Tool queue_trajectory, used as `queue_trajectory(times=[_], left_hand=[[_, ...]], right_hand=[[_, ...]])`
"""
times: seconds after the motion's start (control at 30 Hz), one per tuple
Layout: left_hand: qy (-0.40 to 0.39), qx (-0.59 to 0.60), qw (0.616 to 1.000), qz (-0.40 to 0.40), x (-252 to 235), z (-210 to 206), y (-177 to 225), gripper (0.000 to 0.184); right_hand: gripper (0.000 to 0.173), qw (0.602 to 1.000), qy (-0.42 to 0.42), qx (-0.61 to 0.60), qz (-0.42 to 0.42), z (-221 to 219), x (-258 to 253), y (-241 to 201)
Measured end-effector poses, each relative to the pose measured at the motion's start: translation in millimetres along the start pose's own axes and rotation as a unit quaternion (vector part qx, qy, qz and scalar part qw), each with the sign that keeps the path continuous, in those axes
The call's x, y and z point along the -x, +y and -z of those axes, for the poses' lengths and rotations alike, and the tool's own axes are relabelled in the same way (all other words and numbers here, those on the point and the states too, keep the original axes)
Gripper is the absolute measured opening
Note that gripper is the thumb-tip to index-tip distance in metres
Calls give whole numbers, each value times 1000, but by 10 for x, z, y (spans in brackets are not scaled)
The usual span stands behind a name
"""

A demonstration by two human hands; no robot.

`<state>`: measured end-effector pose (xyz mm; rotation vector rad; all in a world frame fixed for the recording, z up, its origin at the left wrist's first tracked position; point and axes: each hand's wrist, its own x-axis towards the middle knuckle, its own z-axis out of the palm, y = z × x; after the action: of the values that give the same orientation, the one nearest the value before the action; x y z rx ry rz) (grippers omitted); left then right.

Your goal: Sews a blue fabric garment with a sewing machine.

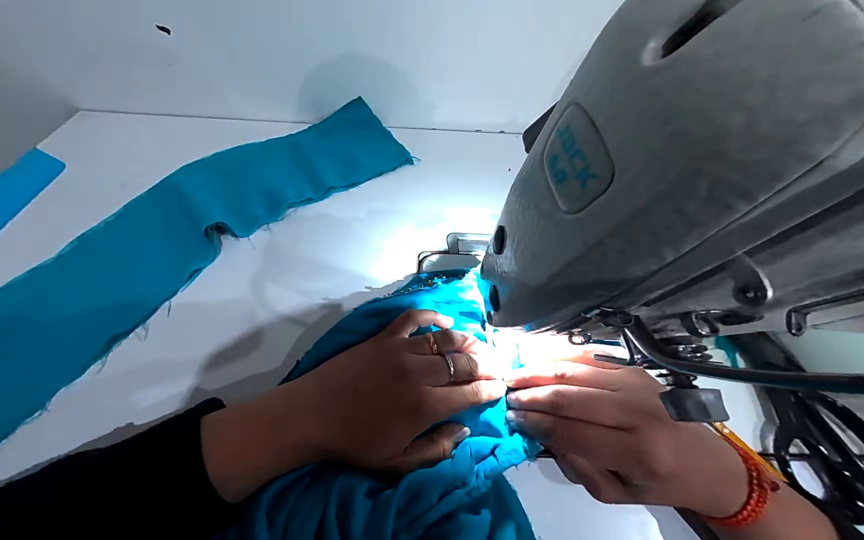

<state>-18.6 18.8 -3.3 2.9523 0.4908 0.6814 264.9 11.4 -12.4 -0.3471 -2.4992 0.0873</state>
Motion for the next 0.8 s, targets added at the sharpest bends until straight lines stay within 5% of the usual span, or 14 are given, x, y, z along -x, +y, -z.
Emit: queue_trajectory(times=[0.8], left_hand=[[-12, 2, 1000, -6, -5, -8, 45, 41]], right_hand=[[29, 1000, -2, 10, -12, 9, -18, -24]])
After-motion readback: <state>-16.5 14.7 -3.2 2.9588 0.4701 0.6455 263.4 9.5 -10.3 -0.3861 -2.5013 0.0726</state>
